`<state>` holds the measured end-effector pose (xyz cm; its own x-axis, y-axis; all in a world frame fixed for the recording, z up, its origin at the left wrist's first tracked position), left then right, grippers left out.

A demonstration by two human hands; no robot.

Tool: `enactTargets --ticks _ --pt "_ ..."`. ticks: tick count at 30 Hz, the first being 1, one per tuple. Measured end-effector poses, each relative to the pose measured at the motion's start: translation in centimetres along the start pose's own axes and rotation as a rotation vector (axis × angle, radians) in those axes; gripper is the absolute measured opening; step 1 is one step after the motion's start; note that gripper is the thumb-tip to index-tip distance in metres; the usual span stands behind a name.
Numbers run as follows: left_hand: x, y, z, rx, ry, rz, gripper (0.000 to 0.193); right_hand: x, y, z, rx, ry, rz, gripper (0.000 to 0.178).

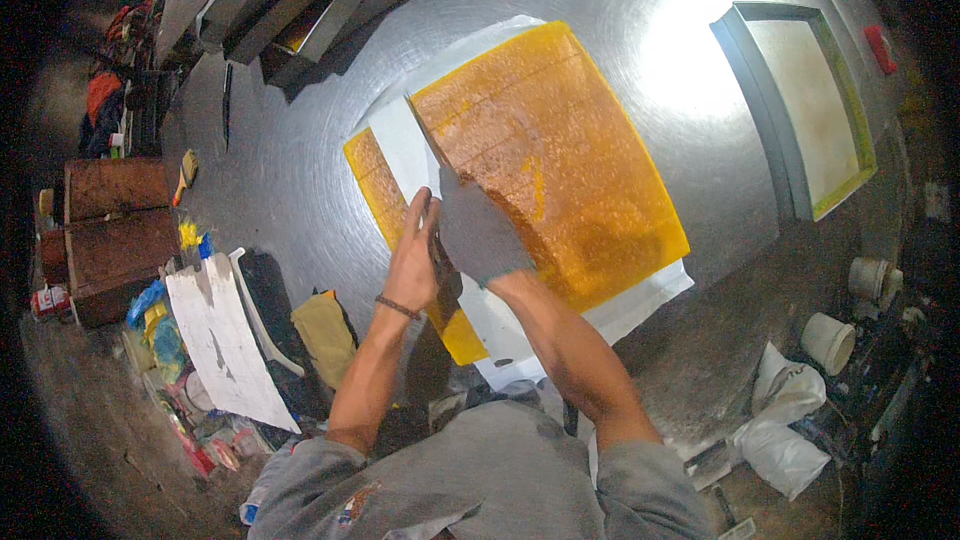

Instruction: The person uses a knife and a straightedge to cut a large yellow sheet on a metal table. They repeatedly align the straightedge, score the material, and separate strips, then stack the cut pieces.

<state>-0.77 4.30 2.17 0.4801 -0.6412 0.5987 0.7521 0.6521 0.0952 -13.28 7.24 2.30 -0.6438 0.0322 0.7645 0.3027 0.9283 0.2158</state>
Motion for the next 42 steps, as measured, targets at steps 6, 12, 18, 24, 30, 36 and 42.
enactTargets --ticks 6,12,18,24,30,36,42 --pt "0.1 0.2 -0.4 0.003 -0.001 -0.009 0.095 0.1 0.5 -0.1 -0.025 -0.004 -0.078 0.065" --pt "-0.2 -0.1 -0.3 0.021 -0.06 -0.02 0.094 -0.5 -0.1 0.5 -0.012 -0.005 -0.106 0.071" --pt "-0.2 0.1 -0.8 -0.015 -0.105 -0.009 0.093 -0.2 4.0 0.8 -0.033 0.006 -0.07 0.045" --pt "-0.5 -0.2 -0.9 0.036 -0.143 -0.023 0.088 -1.0 2.7 1.0 0.001 -0.01 -0.034 0.071" --pt "-0.1 0.0 0.1 0.128 -0.097 -0.052 0.09 -0.2 7.3 1.1 -0.069 0.0 -0.035 0.057" --pt "-0.4 -0.4 -0.7 0.065 -0.131 -0.065 0.099 -2.3 5.2 2.1 0.035 0.039 -0.033 0.052" --pt "-0.3 -0.1 -0.6 0.085 -0.161 -0.074 0.104 -1.0 11.1 2.4 -0.021 -0.02 0.006 0.044"
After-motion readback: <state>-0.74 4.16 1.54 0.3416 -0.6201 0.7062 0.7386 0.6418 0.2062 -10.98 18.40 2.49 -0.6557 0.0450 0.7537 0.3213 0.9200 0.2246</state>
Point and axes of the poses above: each hand's wrist, its own y-axis away from the middle knuckle, its own x-axis out of the back of the hand, z = x × y, the point moved 6 cm from there along -y, towards the middle knuckle, and after that the axes turned 13 degrees about y, right-handed, at the moved point
